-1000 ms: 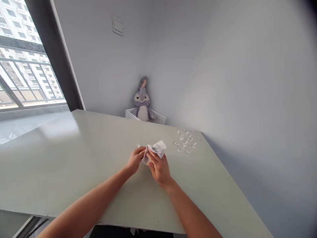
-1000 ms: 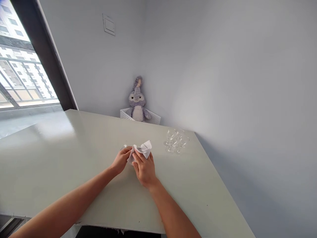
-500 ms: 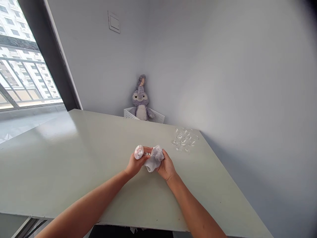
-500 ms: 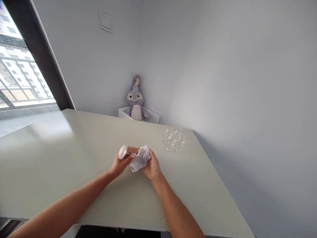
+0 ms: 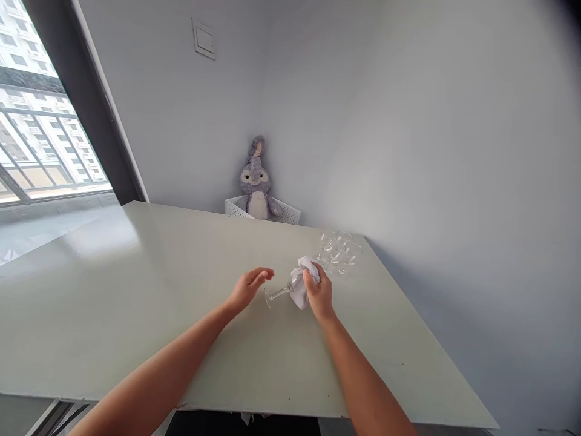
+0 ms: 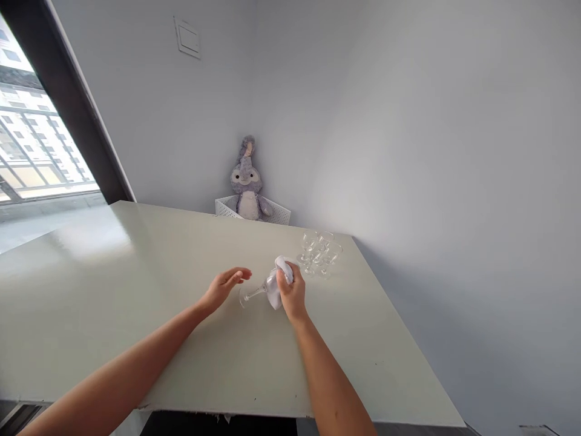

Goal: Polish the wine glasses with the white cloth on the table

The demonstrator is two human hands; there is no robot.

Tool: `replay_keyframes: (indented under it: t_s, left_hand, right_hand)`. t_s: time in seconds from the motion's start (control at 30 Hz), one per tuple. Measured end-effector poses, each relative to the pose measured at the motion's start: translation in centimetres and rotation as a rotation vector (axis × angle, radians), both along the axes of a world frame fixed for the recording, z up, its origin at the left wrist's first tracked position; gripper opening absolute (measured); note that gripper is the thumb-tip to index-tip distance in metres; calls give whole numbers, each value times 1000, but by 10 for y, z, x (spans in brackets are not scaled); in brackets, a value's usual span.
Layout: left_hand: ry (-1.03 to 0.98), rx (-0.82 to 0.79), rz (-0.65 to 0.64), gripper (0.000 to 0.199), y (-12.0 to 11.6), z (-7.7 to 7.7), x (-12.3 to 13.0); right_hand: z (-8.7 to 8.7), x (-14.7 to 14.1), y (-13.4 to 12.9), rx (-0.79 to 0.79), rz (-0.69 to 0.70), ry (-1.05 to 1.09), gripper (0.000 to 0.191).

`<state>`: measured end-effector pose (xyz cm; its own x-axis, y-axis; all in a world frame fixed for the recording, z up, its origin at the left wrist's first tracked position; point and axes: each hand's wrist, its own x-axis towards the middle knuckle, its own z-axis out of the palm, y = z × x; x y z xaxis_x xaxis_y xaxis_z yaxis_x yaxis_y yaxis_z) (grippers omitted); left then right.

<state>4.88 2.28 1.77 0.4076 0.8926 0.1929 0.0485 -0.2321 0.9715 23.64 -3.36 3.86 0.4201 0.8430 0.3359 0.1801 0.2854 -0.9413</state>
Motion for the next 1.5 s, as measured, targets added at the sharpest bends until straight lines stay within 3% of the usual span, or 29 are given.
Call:
replay_keyframes:
  t_s: [0.07, 0.13, 0.27, 0.43, 0.6, 0.73, 0.9, 1.0, 1.13, 1.2, 1.3, 1.5]
  left_hand:
    - [54, 22, -182, 35, -7, -2, 4]
    - [99, 26, -265, 40, -14, -5, 10]
    - [106, 9, -153, 50, -21, -13, 19]
    - [139, 165, -2, 54, -21, -20, 20]
    - [180, 293, 101, 55, -24, -21, 23]
    - [262, 343, 121, 53, -28, -22, 25]
    - [297, 355, 142, 51, -28, -18, 25]
    - [196, 176, 161, 53, -22, -15, 24]
    - [-122, -310, -85, 57, -14, -11, 18]
    - [-272, -457, -182, 59, -13, -9, 15]
    - [-414, -487, -200, 59, -13, -6, 15]
    - [-502, -453, -80, 50, -13, -8, 19]
  right_hand:
    - [1, 0, -1, 24, -19, -55, 26]
    - [0, -1, -1, 18, -38, -46, 26]
    - [-7, -6, 3, -37, 8, 213, 30]
    - [-14, -21, 9, -35, 278, 658, 42]
    - [-12, -38, 5, -62, 456, 763, 51]
    - [-15, -46, 1, -93, 466, 695, 34]
    - [-26, -48, 1, -125, 342, 568, 35]
    - [-31, -48, 0, -173, 299, 439, 35]
    - [-32, -49, -1, -228, 334, 355, 35]
    - [-30, -50, -1, -247, 373, 335, 37]
    - [-27, -50, -2, -235, 374, 210, 37]
    - [-33, -52, -10, -101, 241, -285, 28]
